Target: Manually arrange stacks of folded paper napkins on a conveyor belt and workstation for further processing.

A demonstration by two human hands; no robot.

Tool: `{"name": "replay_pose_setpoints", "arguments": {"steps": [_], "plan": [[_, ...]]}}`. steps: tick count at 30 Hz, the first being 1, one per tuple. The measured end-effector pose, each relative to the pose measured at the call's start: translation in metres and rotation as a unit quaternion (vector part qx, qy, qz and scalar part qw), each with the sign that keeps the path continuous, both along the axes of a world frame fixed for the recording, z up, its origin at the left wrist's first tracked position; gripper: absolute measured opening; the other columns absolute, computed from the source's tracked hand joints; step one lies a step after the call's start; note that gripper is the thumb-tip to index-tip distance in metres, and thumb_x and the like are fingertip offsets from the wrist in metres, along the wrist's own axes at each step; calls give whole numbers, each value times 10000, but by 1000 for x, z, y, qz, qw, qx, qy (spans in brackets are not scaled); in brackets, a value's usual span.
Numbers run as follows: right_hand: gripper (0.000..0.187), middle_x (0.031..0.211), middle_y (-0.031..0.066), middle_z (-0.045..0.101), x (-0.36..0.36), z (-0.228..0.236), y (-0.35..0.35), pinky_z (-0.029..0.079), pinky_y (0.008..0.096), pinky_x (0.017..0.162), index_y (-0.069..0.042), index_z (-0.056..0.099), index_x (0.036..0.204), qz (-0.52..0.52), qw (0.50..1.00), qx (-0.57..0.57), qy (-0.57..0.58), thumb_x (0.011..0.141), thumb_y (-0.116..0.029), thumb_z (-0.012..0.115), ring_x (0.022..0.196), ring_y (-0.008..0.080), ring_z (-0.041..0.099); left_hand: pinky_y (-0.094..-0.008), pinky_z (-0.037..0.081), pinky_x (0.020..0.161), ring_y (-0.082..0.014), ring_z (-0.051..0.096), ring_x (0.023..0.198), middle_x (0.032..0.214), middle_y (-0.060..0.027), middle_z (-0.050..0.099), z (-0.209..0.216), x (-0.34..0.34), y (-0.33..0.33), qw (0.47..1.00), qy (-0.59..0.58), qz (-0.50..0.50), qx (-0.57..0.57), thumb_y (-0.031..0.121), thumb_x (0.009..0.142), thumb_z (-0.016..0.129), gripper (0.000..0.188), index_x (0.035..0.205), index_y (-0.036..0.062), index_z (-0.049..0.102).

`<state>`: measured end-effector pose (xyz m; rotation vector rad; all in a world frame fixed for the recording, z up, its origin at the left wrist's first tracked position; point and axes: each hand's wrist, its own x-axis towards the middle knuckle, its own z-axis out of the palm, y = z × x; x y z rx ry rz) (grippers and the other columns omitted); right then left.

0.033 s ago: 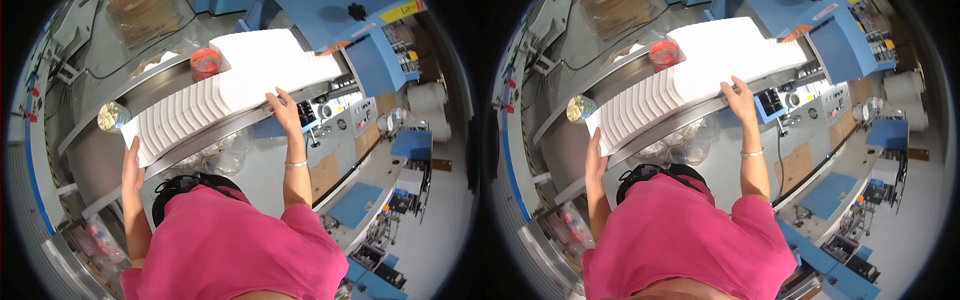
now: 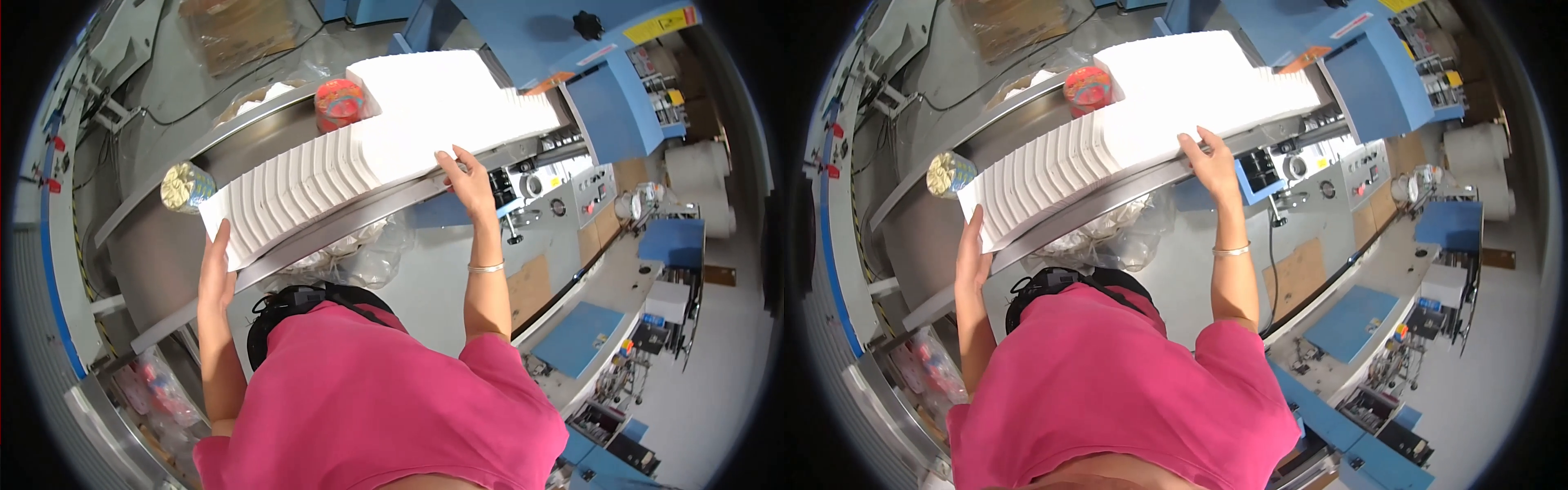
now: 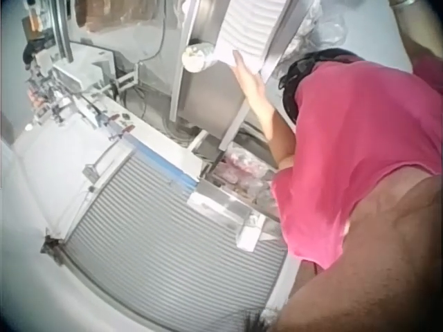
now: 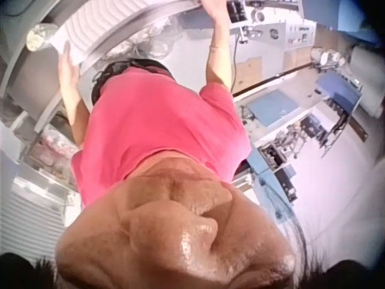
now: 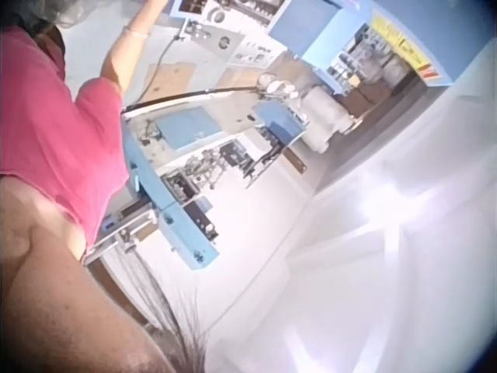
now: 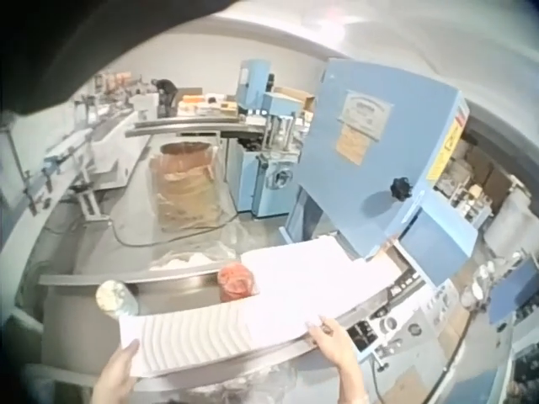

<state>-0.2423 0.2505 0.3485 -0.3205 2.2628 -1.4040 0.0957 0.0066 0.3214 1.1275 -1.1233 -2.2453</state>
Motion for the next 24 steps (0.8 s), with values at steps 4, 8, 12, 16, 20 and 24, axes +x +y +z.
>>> {"name": "replay_pose_setpoints", "arguments": {"steps": [4,8,12,16,20,24], "plan": [[800,926,79,603,-13,18,-2,448,210,541,81,441,1311,83,994,57,-42,789,-469,698,683,101,592,-339,162,1122,-229,258,1362,1480,-126,273,5,-4,2,996,-52,-33,-71,374,898,600,801,1464,27,154],[921,979,108,608,-26,18,-4,436,186,518,81,323,1386,173,973,140,-63,785,-515,687,709,101,613,-343,146,1126,-228,247,1369,1481,-135,270,7,-2,1,991,-89,-47,-84,405,874,628,861,1465,18,136],[1044,1040,164,595,-36,20,-7,440,171,471,94,168,1429,219,961,134,-102,773,-517,704,663,111,628,-345,153,1123,-232,259,1363,1463,-140,304,17,-4,-1,989,-95,-54,-99,402,865,640,855,1451,4,162],[1055,1229,192,523,-40,29,-17,484,192,470,5,125,1449,255,938,111,-207,738,-449,758,758,188,684,-349,182,1116,-231,294,1345,1445,-143,333,17,-1,-8,986,-112,-73,-101,379,860,653,832,1443,3,192],[1023,1268,196,487,-39,24,-26,491,186,449,-47,150,1439,280,925,88,-240,719,-387,793,724,194,685,-347,243,1091,-225,370,1293,1394,-134,401,5,3,-17,985,-55,-109,-121,326,850,673,805,1434,7,219],[1017,1216,192,525,-19,21,-37,466,181,420,-65,157,1439,289,924,119,-221,709,-361,800,685,183,678,-335,270,1074,-211,405,1260,1365,-113,439,8,17,-28,987,-33,-118,-109,271,847,676,752,1418,6,266]]}}
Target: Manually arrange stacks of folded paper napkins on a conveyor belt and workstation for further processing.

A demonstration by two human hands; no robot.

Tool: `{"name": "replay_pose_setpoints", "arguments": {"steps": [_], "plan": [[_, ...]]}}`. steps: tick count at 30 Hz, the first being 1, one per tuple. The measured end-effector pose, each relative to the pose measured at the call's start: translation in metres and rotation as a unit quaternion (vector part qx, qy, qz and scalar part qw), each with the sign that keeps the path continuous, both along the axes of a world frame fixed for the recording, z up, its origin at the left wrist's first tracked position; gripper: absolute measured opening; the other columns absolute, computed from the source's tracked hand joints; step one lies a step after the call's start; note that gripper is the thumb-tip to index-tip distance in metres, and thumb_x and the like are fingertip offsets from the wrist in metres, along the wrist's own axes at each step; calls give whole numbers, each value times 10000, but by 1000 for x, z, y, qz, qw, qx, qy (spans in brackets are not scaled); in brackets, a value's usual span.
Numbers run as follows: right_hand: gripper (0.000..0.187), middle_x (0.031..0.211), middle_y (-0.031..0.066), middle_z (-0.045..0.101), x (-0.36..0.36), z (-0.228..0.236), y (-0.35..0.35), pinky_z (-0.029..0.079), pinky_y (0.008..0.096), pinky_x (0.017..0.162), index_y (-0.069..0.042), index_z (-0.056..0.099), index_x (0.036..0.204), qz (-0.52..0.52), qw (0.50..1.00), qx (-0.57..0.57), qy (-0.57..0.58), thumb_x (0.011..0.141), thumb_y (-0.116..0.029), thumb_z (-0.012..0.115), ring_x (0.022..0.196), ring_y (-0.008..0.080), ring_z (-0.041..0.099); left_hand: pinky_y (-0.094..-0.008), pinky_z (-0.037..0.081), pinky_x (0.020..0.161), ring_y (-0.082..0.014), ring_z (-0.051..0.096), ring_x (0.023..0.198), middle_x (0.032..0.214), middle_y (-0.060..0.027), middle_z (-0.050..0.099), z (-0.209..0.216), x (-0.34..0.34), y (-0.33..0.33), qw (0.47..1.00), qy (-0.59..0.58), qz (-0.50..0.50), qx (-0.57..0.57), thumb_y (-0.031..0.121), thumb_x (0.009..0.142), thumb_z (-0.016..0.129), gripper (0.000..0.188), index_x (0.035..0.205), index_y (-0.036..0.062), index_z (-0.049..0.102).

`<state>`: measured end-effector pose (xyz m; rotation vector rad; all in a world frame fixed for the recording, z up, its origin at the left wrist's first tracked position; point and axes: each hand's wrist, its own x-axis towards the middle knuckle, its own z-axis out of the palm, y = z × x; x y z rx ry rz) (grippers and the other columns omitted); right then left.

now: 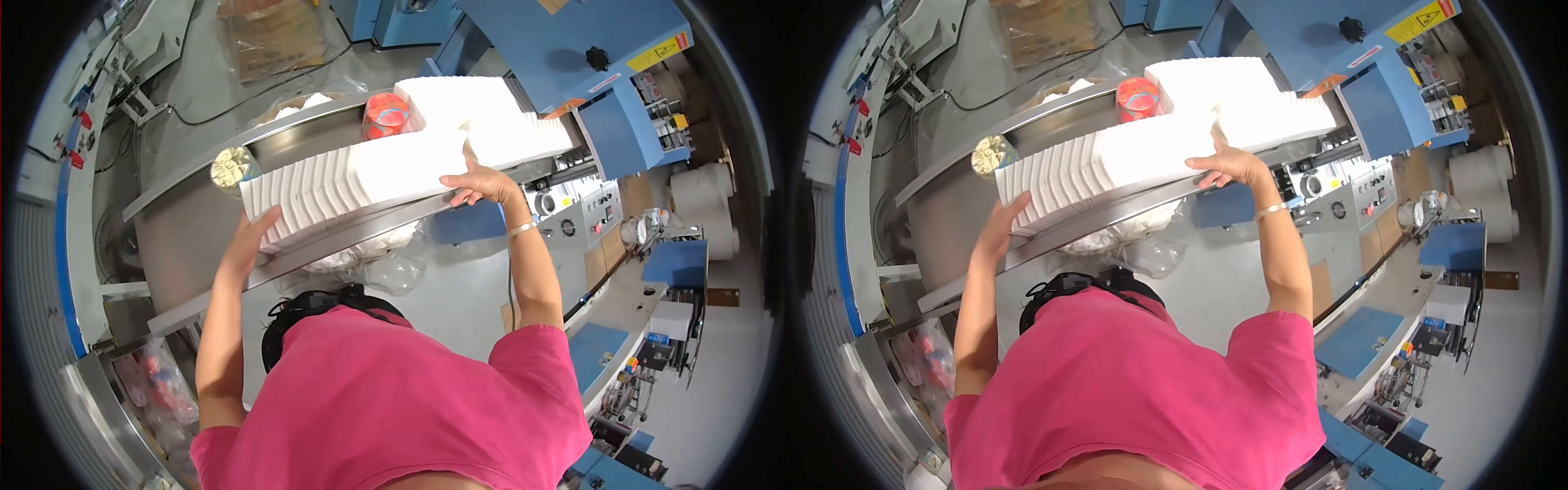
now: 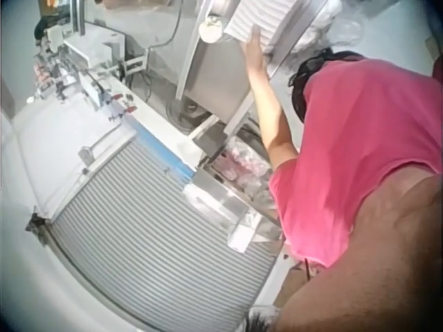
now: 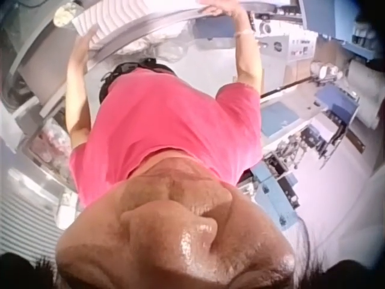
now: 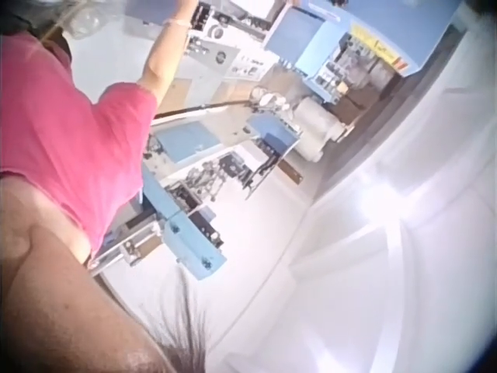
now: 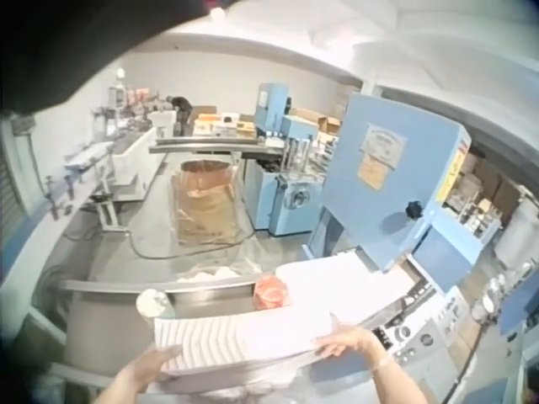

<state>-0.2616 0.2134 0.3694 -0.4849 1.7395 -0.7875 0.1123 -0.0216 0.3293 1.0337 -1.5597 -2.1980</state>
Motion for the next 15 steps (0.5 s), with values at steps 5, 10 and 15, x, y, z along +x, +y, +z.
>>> {"name": "replay_pose_setpoints", "arguments": {"steps": [5,10,15], "plan": [[1037,1201,160,550,57,-8,-38,427,206,466,-85,111,1457,98,995,-15,-2,722,-424,758,698,179,666,-325,262,1079,-205,400,1267,1398,-95,420,4,66,-20,993,-69,96,10,225,865,650,705,1420,2,277],[1071,1214,147,541,100,-3,-105,453,224,520,-117,71,1478,186,980,-76,-7,713,-439,748,738,184,672,-324,342,1031,-195,438,1240,1365,-82,450,-2,132,-45,986,-45,159,-14,262,871,651,670,1395,-7,333],[892,1154,159,577,55,-38,-123,466,252,502,37,316,1332,169,985,17,-25,753,-509,719,763,182,671,-315,255,1077,-211,381,1279,1381,-102,431,-11,125,-46,981,-81,170,-32,228,816,715,724,1387,-14,343]]}}
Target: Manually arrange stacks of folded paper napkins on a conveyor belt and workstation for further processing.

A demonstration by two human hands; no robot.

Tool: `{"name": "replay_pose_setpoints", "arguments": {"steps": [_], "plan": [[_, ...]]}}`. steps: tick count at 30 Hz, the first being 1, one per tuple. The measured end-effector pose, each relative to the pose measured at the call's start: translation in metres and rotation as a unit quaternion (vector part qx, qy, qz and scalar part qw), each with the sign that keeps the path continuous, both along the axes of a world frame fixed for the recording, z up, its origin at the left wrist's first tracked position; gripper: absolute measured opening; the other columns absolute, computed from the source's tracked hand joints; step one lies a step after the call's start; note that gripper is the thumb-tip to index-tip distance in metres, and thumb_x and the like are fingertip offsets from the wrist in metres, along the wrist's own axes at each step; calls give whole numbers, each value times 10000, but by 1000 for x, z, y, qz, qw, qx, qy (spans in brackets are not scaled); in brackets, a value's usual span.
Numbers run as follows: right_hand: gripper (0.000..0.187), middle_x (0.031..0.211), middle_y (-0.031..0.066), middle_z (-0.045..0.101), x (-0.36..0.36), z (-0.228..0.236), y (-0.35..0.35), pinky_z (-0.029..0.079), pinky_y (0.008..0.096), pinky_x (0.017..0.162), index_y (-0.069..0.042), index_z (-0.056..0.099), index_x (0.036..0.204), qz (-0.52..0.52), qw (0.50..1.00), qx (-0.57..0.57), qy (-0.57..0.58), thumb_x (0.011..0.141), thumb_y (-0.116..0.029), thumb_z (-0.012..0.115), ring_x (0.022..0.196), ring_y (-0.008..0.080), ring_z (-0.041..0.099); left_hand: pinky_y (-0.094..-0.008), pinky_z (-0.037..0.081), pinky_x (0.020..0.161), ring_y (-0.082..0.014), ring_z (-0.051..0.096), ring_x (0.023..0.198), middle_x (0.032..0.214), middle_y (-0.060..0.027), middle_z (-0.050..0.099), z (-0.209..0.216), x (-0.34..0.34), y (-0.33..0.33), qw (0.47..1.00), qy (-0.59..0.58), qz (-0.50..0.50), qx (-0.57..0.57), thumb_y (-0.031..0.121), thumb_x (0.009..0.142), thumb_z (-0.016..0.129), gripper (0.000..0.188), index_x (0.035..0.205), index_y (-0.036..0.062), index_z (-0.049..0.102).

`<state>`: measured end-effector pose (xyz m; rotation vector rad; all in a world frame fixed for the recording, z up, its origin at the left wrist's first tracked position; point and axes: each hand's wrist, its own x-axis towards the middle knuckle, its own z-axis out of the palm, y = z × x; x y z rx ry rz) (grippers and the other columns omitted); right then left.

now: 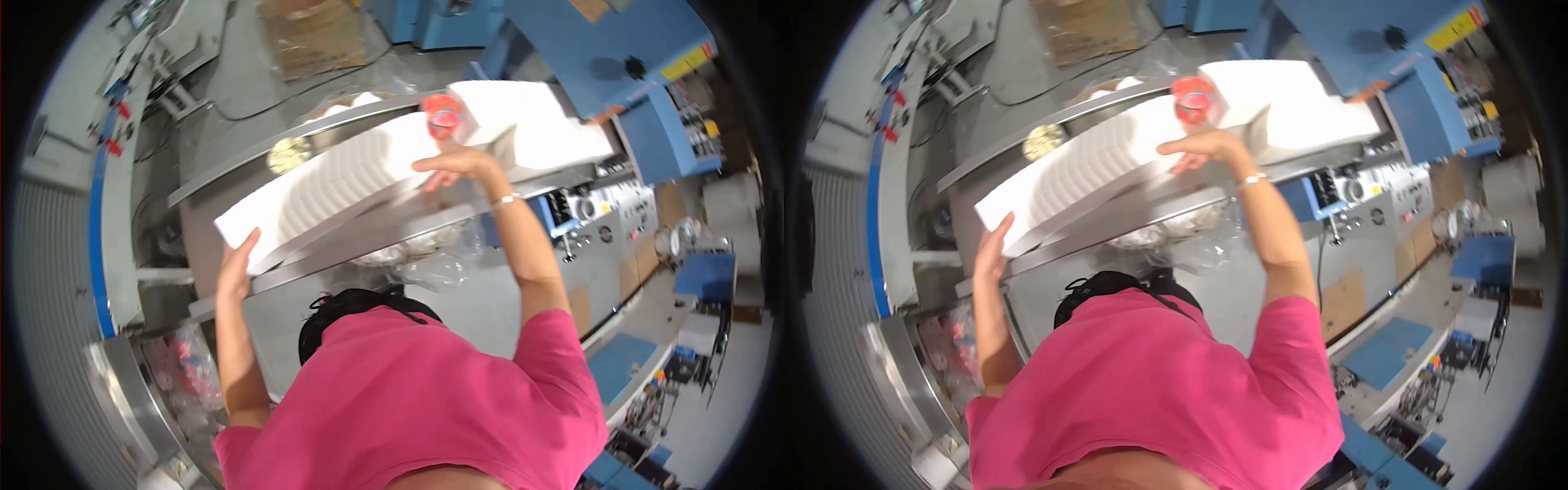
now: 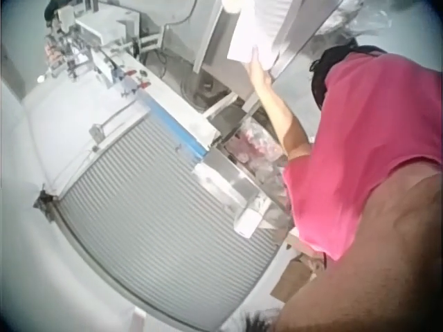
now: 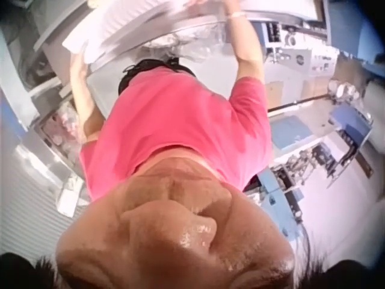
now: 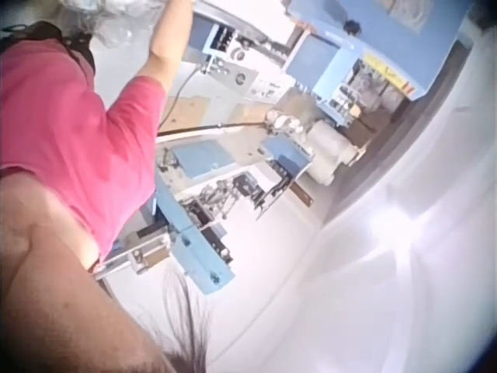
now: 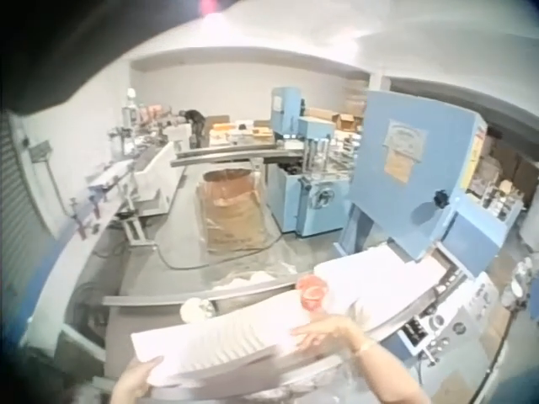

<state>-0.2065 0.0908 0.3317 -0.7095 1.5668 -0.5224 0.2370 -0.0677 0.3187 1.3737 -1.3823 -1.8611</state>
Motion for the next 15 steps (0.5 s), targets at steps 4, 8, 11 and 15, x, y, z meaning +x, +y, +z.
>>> {"name": "replay_pose_setpoints", "arguments": {"steps": [4,8,11,15], "plan": [[844,994,118,661,1,40,8,495,317,561,-26,376,1342,135,918,-63,368,751,-539,692,732,226,674,-324,244,1080,-233,372,1287,1386,-128,419,21,-16,18,997,-10,21,-67,257,774,752,829,1397,-25,284],[530,783,131,663,85,90,-41,487,383,630,-59,667,942,7,772,-180,609,732,-545,704,720,274,654,-328,232,1086,-236,356,1297,1384,-123,414,20,-16,18,996,1,25,-84,250,770,753,815,1393,-16,298],[536,808,161,656,139,21,-135,487,419,646,-95,596,1015,-27,709,-441,550,668,-472,755,743,326,645,-343,218,1094,-234,330,1321,1429,-115,370,21,-18,14,998,7,-6,-66,238,796,729,815,1421,-3,265],[820,1250,266,446,215,20,-209,433,568,859,-122,436,1308,117,882,-76,451,618,-431,752,1114,415,511,-353,207,1101,-234,317,1332,1461,-112,327,16,-15,12,998,37,6,-46,207,808,719,808,1434,4,250]]}}
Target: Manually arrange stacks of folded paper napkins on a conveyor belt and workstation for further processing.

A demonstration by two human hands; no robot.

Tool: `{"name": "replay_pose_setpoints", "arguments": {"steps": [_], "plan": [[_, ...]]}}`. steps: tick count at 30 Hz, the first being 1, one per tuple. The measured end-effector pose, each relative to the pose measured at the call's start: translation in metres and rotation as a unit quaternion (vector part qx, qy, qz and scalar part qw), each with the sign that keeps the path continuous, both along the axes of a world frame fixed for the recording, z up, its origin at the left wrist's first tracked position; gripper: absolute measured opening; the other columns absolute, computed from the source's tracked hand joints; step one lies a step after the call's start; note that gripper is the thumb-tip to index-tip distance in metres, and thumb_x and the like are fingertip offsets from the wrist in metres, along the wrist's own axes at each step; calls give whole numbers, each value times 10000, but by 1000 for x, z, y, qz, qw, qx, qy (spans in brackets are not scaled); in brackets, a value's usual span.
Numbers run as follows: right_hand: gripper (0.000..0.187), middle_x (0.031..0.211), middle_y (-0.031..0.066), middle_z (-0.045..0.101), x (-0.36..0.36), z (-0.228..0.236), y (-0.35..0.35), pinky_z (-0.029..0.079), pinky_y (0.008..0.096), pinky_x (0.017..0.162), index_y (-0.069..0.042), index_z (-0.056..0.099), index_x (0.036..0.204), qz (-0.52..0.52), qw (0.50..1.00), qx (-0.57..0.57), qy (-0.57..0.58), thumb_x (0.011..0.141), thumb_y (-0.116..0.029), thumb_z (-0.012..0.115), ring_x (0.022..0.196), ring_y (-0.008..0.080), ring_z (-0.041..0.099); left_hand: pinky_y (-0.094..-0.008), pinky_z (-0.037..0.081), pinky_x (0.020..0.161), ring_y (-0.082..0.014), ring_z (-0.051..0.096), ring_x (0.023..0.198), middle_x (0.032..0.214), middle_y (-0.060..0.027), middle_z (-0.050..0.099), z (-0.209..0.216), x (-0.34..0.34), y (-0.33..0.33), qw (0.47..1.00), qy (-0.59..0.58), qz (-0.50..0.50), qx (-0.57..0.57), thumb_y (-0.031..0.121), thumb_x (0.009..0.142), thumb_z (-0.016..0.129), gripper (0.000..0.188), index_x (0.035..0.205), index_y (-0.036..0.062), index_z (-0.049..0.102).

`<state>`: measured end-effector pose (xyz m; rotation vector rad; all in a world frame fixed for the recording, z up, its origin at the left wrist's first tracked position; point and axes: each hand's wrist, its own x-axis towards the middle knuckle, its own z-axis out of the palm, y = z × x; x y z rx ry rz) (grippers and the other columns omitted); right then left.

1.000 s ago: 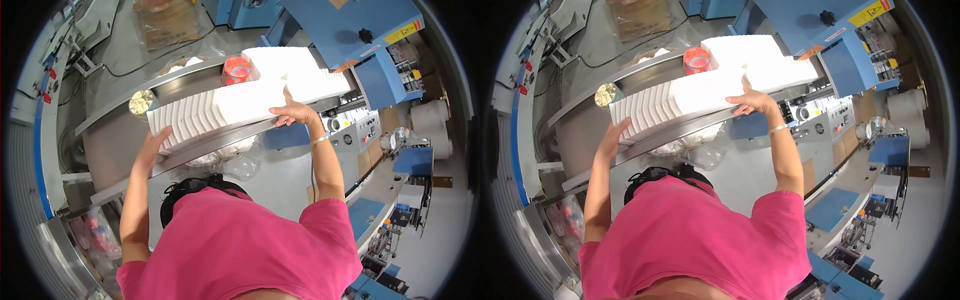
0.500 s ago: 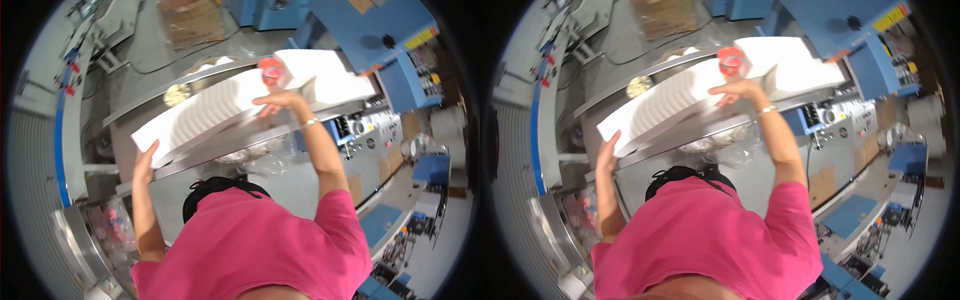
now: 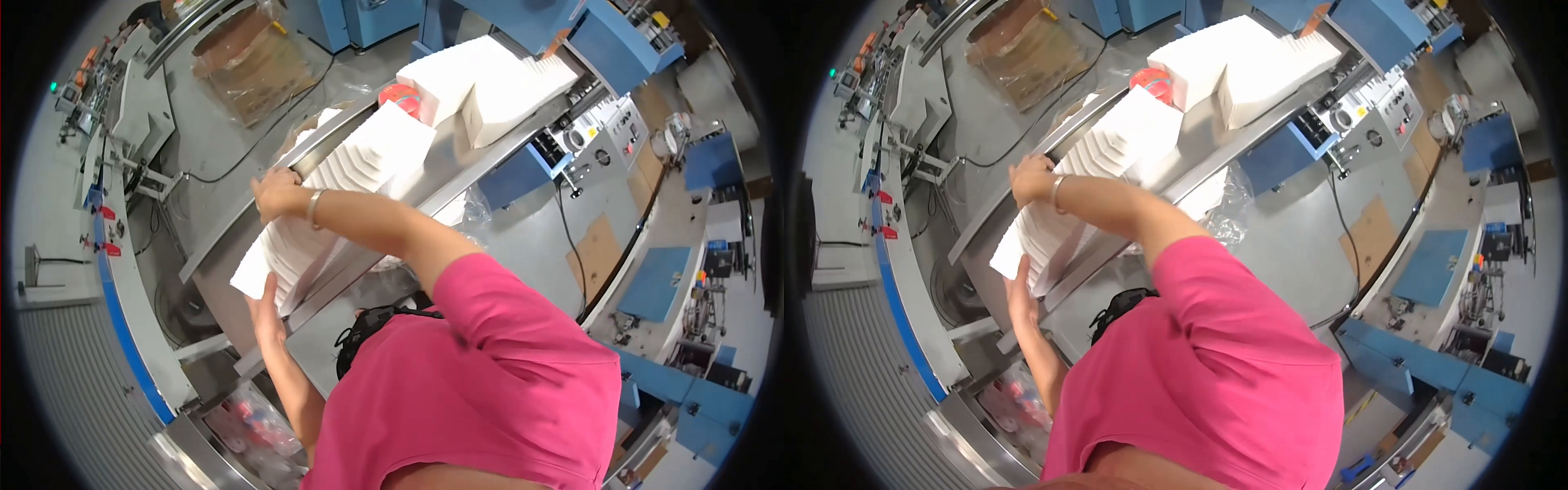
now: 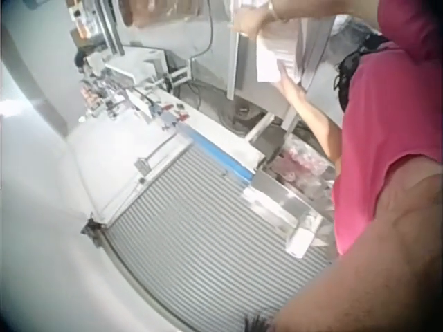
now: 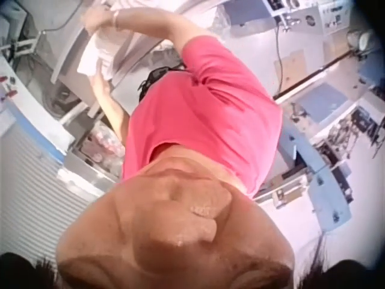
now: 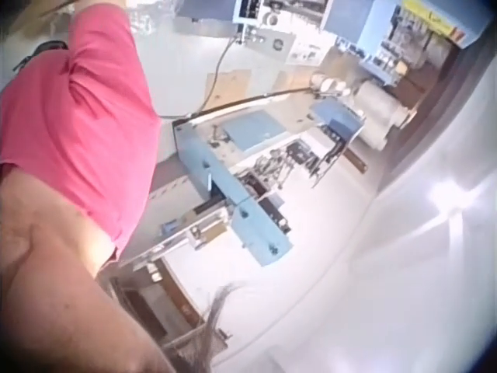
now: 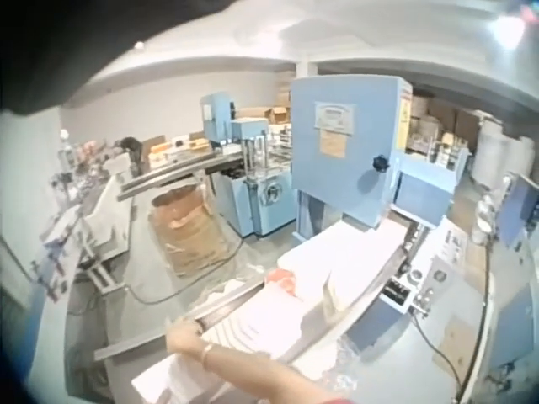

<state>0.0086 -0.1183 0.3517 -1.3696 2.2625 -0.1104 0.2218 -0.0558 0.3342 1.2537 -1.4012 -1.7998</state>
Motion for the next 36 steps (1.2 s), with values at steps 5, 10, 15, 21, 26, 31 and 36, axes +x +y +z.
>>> {"name": "replay_pose_setpoints", "arguments": {"steps": [5,10,15,21,26,31,36], "plan": [[802,1208,247,494,-24,40,52,444,449,913,-80,446,1321,-6,952,-259,-160,609,-325,721,1098,404,527,-353,211,1101,-236,314,1334,1460,-120,325,-8,1,-7,1000,7,-17,-21,191,803,728,830,1442,7,233],[675,1086,145,589,-89,130,205,506,269,768,8,365,1353,-150,849,-310,-401,783,-211,653,939,161,595,-344,196,1110,-231,290,1349,1473,-114,303,-10,13,-4,1000,-4,-8,-17,218,814,723,845,1453,14,210],[398,986,65,663,-199,52,275,557,320,724,-56,571,1151,-316,657,-317,-606,862,-329,580,827,189,656,-341,183,1116,-228,285,1355,1480,-109,298,-5,10,-3,1000,-25,-3,-6,210,832,702,820,1455,11,207],[456,873,53,668,-250,34,300,551,321,539,-100,644,991,-445,662,-258,-545,778,-499,593,741,165,642,-339,202,1113,-218,303,1343,1462,-106,327,-17,13,-11,1000,0,-8,10,165,851,676,765,1448,8,225],[539,830,87,654,-260,15,307,496,347,506,-31,648,955,-452,779,-225,-373,732,-519,596,709,178,616,-343,215,1108,-227,323,1331,1445,-111,349,-18,16,-10,1000,12,-1,14,171,848,683,756,1440,9,241],[862,1066,300,599,-230,1,291,459,403,932,121,461,1220,-449,874,-182,-28,649,-489,674,1004,457,580,-345,219,1106,-230,326,1331,1447,-115,347,-10,12,-4,1000,-3,2,11,184,845,689,775,1444,10,230],[830,1231,253,495,-201,-28,263,423,466,957,63,413,1252,-432,869,-187,152,668,-440,721,1170,451,446,-347,219,1105,-229,321,1335,1450,-114,344,-10,13,-6,1000,0,0,17,187,849,685,768,1443,8,232]]}}
